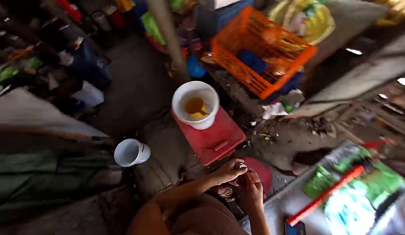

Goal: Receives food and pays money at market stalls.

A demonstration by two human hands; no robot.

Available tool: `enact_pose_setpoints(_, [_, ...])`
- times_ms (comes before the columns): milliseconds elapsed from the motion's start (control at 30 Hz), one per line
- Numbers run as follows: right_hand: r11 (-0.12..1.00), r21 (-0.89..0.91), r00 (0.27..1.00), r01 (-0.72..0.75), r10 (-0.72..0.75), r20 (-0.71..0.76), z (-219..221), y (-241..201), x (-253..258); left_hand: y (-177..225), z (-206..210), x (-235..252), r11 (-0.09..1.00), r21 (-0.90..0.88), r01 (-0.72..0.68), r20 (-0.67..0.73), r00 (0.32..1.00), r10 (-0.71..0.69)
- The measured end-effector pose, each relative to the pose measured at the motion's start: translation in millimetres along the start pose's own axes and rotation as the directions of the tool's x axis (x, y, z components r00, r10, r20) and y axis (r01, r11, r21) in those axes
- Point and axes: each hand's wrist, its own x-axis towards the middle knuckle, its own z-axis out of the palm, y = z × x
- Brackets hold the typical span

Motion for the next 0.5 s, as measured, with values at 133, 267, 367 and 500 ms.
enact_pose_setpoints(133, [0.907, -0.403, 0.974, 0.124, -0.032, 0.226, 80.5, 37.1, -8.6, -24.0, -79.0, -65.9, 0.997, -0.005, -0.073, -0.273, 0.96, 0.069])
enact_pose_setpoints(267, [0.773, -0.599, 0.956, 0.207, -0.032, 0.29, 163.6, 70.1, -19.2, -46.6, -162.3, -125.3, 0.937, -0.303, -0.175, -0.609, 0.792, -0.049])
enact_pose_setpoints(367, [0.869, -0.484, 0.882, 0.099, 0.149, 0.447, 231.2, 83.5, -27.7, -62.4, -232.3, -171.6, 0.864, -0.436, -0.25, -0.648, 0.754, -0.109])
enact_pose_setpoints(500, [0.922, -0.385, 0.722, -0.03, 0.286, 0.63, 342.3, 99.5, -47.8, -60.2, -311.9, -224.6, 0.659, -0.578, -0.481, -0.719, 0.682, -0.133])
